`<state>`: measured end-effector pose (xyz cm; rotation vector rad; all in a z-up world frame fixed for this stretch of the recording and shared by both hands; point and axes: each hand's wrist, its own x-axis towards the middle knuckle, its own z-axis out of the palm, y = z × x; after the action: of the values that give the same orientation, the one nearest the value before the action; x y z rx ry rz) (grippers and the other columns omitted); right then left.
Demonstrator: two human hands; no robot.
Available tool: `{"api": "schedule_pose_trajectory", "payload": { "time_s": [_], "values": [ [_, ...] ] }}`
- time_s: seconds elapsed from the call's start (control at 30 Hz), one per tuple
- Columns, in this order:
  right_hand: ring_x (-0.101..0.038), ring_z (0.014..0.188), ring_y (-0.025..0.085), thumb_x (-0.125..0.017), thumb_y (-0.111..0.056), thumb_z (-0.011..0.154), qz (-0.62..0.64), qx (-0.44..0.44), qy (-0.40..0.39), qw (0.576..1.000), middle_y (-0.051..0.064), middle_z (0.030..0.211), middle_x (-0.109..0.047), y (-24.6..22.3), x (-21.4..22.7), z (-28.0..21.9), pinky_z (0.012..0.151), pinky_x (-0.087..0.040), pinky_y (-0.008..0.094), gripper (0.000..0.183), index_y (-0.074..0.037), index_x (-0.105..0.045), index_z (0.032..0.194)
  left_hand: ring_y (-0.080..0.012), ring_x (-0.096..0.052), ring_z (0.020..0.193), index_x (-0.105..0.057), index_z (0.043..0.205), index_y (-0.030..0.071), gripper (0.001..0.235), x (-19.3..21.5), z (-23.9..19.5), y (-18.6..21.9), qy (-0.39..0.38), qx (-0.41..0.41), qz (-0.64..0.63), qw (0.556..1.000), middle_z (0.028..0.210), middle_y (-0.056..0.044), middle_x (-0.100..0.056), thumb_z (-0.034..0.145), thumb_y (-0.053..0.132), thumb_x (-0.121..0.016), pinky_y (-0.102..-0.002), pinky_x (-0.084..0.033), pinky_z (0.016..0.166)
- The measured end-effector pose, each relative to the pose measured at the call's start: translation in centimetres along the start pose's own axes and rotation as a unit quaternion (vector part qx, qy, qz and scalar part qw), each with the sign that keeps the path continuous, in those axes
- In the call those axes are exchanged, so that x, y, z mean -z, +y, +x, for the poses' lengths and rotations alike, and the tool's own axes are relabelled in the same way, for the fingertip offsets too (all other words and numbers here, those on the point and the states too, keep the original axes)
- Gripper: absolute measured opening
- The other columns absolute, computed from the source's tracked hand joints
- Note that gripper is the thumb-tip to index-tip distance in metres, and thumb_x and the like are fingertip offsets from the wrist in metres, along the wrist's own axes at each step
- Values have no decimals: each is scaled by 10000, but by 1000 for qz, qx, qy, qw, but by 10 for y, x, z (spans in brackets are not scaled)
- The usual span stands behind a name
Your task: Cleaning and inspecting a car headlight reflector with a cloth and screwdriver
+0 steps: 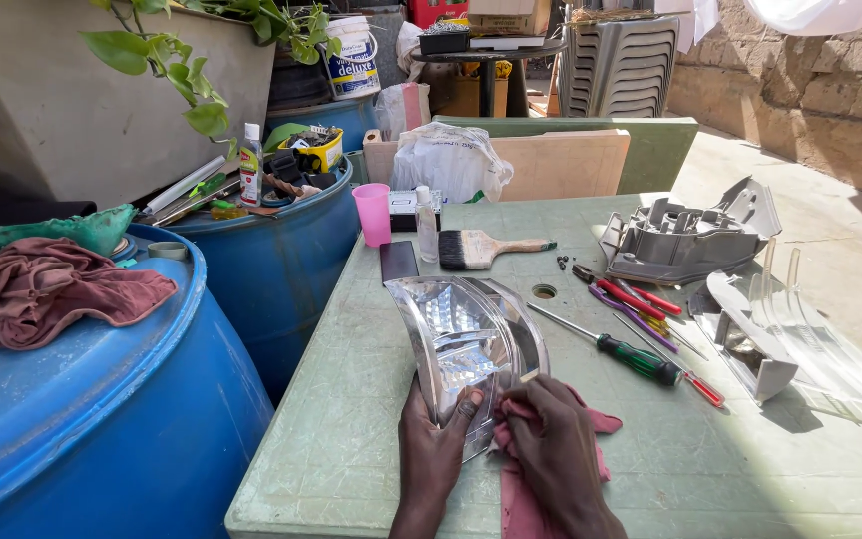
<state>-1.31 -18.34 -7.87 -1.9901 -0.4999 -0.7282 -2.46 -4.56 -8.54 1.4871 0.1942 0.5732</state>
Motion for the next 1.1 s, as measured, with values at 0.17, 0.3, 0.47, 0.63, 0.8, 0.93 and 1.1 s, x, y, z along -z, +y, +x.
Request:
{"api": "schedule_pose_trajectory", "payload": {
  "time_s": [0.17, 0.3, 0.47, 0.63, 0.8, 0.93, 1.1],
  "values": [
    [-664, 741, 133, -634, 2, 751, 70, 12, 19, 997, 1, 795, -676, -9, 5, 15, 684, -491, 269, 168, -112, -719, 841, -118, -748, 891, -700, 1119, 92, 421, -1, 0, 6, -6, 1, -14, 1000, 982, -44, -797, 729, 201, -816, -266, -598, 780],
    [-658, 685, 96, -655, 4, 739, 47, -10, -72, 996, -13, 743, -680, 3, 1, -6, 616, -521, 244, 82, -70, -689, 744, -119, -733, 900, -689, 1137, 92, 449, -2, 1, -1, -9, -34, 3, 999, 995, -40, -788, 732, 244, -810, -268, -595, 766],
    [-724, 720, 105, -672, -16, 790, 96, -66, 38, 992, 23, 797, -740, -10, 8, 26, 671, -561, 233, 110, -80, -760, 806, -146, -777, 969, -654, 1219, 113, 538, -2, -4, 5, -13, -22, 22, 999, 1071, -36, -799, 724, 260, -804, -267, -601, 801],
    [-711, 815, 151, -678, -46, 834, 21, -99, 142, 985, 36, 884, -749, 16, 19, 45, 731, -532, 286, 72, -79, -740, 851, -124, -745, 1052, -574, 1348, 99, 660, -5, 1, 6, -30, -28, -21, 999, 1203, -38, -748, 737, 208, -798, -246, -623, 870],
    [-739, 947, 149, -664, -29, 791, 33, -89, -10, 995, 36, 1015, -774, 28, 27, 16, 815, -566, 256, 267, -72, -772, 1031, -169, -775, 979, -640, 1193, 52, 477, -4, 1, -4, -44, -43, -65, 996, 1064, -93, -783, 749, 138, -791, -290, -659, 845],
    [-734, 824, 126, -652, -24, 790, 19, -44, 8, 999, 18, 917, -768, 29, 33, 29, 721, -532, 246, 239, -84, -803, 966, -123, -797, 938, -655, 1210, 105, 508, -3, -2, 3, -29, -42, 0, 999, 1052, -35, -808, 737, 228, -794, -254, -629, 778],
    [-725, 806, 146, -702, -33, 803, -28, 66, 43, 996, 24, 909, -767, 45, 26, 91, 661, -541, 271, 183, -96, -779, 957, -107, -789, 922, -646, 1249, 113, 560, -3, -3, 6, -26, -5, 1, 1000, 1044, -27, -809, 722, 191, -816, -248, -625, 786]
  ]
}}
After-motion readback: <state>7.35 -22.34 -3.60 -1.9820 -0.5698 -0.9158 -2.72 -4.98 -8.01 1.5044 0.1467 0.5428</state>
